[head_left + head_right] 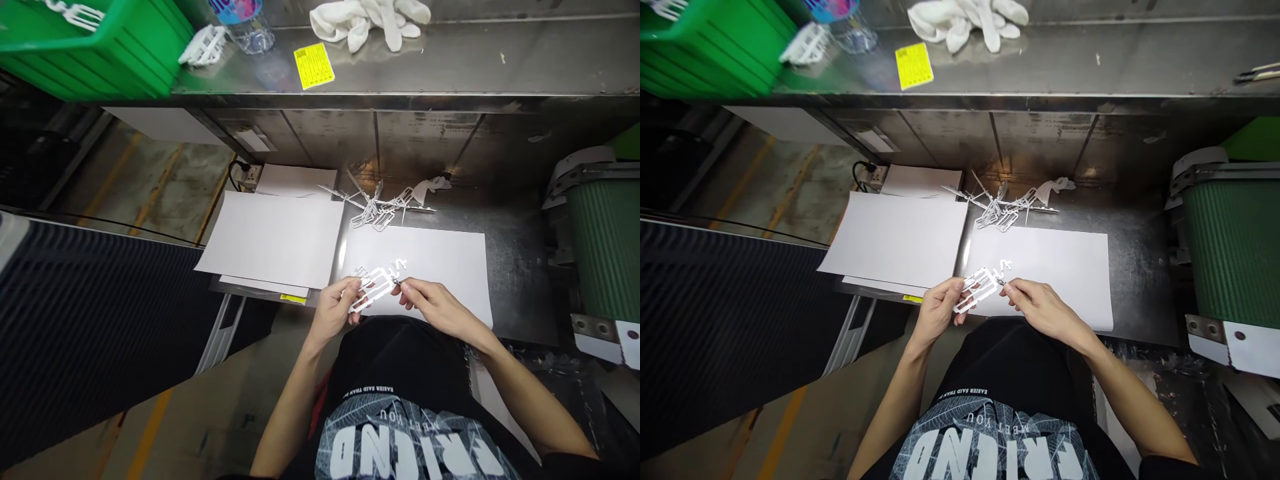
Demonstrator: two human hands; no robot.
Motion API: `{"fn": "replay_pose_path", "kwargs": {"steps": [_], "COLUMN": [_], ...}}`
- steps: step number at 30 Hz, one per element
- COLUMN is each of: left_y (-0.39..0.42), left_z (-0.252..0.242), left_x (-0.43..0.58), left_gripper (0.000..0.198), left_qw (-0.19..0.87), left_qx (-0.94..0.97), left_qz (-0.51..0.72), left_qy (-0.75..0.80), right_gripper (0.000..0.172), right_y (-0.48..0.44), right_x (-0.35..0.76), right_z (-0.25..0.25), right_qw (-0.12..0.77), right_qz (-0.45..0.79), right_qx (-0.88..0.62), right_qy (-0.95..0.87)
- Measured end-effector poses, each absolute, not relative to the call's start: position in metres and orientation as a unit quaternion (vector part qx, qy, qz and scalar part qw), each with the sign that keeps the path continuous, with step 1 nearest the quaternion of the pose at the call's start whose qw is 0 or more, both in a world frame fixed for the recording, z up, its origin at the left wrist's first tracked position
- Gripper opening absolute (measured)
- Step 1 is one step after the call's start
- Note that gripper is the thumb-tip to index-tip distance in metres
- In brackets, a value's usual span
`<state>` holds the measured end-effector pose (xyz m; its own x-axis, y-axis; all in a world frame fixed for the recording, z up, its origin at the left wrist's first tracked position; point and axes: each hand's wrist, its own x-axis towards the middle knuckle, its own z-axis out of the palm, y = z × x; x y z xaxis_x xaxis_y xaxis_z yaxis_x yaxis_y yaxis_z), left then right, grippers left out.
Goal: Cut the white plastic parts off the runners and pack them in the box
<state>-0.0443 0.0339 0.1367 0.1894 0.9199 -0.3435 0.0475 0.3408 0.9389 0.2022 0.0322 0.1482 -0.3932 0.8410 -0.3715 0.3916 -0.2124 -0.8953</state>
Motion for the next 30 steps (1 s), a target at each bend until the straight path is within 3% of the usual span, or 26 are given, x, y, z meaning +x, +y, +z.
{"fn": "replay_pose_path", "kwargs": {"steps": [24, 30], "left_y": [0.037, 0.04], "left_z": [0.134, 0.112], "left_x": [-0.046, -0.043], "left_gripper": [0.049, 0.049], "left_qw": [0.62, 0.531], "left_qx": [0.513, 0.597], "left_qz": [0.283, 0.274], "left_qy": [0.521, 0.536], "right_gripper": [0.05, 0.051], "right_y": [0.03, 0.033], "right_x": [0.206, 0.21], "right_z": [0.148, 0.127], "right_qw": [0.16, 0.145], "right_qz": [0.53, 0.495], "right_qx": [-0.549, -0.582], "right_qy": [-0.627, -0.629]}}
